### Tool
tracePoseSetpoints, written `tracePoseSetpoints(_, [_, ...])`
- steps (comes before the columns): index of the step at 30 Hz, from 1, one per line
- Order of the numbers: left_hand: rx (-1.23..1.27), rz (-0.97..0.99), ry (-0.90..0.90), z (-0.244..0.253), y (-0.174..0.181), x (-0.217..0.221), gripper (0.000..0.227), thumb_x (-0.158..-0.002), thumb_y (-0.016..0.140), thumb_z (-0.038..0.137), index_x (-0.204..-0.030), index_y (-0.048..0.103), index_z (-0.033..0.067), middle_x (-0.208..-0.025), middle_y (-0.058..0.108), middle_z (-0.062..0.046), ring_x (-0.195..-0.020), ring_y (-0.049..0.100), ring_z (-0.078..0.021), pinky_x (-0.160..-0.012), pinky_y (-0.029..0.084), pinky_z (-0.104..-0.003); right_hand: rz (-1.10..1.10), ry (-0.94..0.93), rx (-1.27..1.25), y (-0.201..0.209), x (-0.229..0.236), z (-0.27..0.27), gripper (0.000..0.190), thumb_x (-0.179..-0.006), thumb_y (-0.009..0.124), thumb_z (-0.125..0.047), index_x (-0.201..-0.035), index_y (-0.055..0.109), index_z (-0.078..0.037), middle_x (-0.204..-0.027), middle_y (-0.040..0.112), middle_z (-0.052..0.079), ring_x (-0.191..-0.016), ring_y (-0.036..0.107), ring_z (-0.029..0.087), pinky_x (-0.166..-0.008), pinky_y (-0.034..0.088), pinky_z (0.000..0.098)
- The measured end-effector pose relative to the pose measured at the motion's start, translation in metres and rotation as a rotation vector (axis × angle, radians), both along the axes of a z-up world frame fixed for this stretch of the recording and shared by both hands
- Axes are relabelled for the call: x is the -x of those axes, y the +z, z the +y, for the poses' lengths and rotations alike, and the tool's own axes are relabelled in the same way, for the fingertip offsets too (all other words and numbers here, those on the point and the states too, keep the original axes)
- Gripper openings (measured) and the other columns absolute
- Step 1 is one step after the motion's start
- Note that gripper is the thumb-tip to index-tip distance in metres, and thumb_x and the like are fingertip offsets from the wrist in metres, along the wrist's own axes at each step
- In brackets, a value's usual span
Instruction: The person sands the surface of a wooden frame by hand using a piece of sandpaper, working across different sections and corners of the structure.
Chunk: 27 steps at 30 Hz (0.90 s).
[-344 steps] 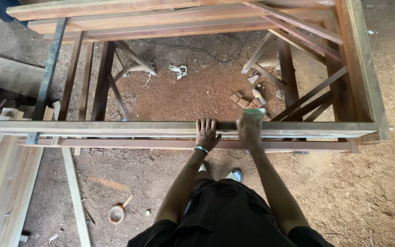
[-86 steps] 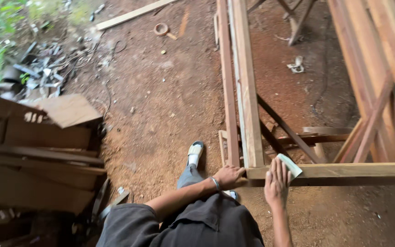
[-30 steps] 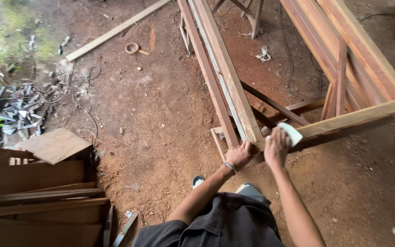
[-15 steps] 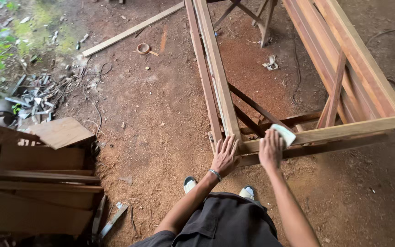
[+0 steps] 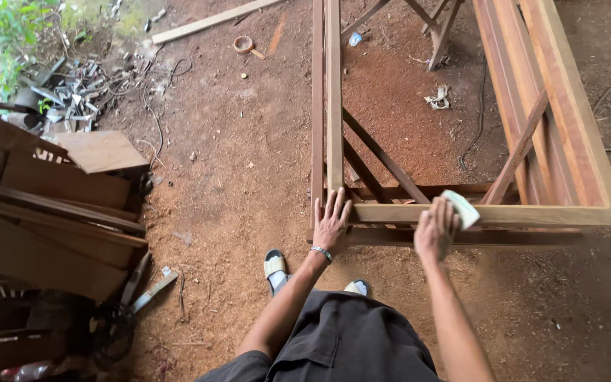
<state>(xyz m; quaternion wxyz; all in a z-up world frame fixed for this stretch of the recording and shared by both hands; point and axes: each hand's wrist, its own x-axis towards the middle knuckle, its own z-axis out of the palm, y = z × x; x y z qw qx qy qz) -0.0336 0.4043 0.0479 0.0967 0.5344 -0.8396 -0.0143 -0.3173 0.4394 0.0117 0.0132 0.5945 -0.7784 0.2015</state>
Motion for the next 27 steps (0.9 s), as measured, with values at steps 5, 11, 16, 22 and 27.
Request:
tracePoseSetpoints(5, [-0.176,-0.021,0.088,0.012,0.014,0.014,0.087,-0.091,0.066,0.045,-0.16,0.028,0.0077,-0.171,0.005,-0.016,-0.158,0.004,-0.0326,-0.127,0.003,-0.053,-0.024,0.375,0.093,-0.009,-0.034,0.006,0.059,-0.113,0.017,-0.035,-0.157,0.034,0.0,-0.164,0.035,0.021,-0.153,0.03,0.036,-0.127,0.017,0.0519])
tracePoseSetpoints(11, [-0.085,0.105,0.047,0.005,0.002,0.011,0.085,-0.094,0.063,0.051,-0.158,0.031,0.0069,-0.171,0.007,-0.017,-0.158,0.005,-0.0352,-0.127,0.004,-0.056,-0.072,0.046,-0.252,0.018,0.079,0.003,0.064,-0.114,0.008,-0.04,-0.161,0.04,-0.012,-0.142,0.056,0.012,-0.123,0.052,0.029,-0.102,0.042,0.0396])
tracePoseSetpoints(16, [-0.229,0.003,0.058,0.006,0.012,0.013,0.092,-0.088,0.068,0.047,-0.159,0.025,0.0074,-0.17,0.002,-0.019,-0.157,0.001,-0.0351,-0.126,0.001,-0.055,-0.113,-0.154,0.077,0.034,0.092,-0.005,0.063,-0.111,0.012,-0.034,-0.152,0.037,0.006,-0.16,0.037,0.028,-0.15,0.026,0.043,-0.122,0.007,0.0519])
tracePoseSetpoints(22, [-0.26,0.02,0.033,0.008,0.03,0.007,0.096,-0.085,0.074,0.04,-0.16,0.023,0.0064,-0.17,0.001,-0.02,-0.157,-0.001,-0.0371,-0.126,0.001,-0.055,-0.226,0.02,-0.146,0.031,-0.041,-0.009,0.066,-0.107,0.015,-0.039,-0.155,0.046,-0.005,-0.136,0.06,0.016,-0.127,0.055,0.031,-0.11,0.042,0.043])
tracePoseSetpoints(27, [-0.241,0.021,-0.005,0.008,0.024,0.001,0.096,-0.087,0.072,0.042,-0.161,0.022,0.0048,-0.17,0.001,-0.021,-0.157,-0.001,-0.0373,-0.126,0.001,-0.055,0.017,0.436,0.091,0.022,0.01,0.02,0.056,-0.114,0.021,-0.032,-0.144,0.051,0.005,-0.146,0.058,0.029,-0.138,0.05,0.04,-0.113,0.04,0.0558])
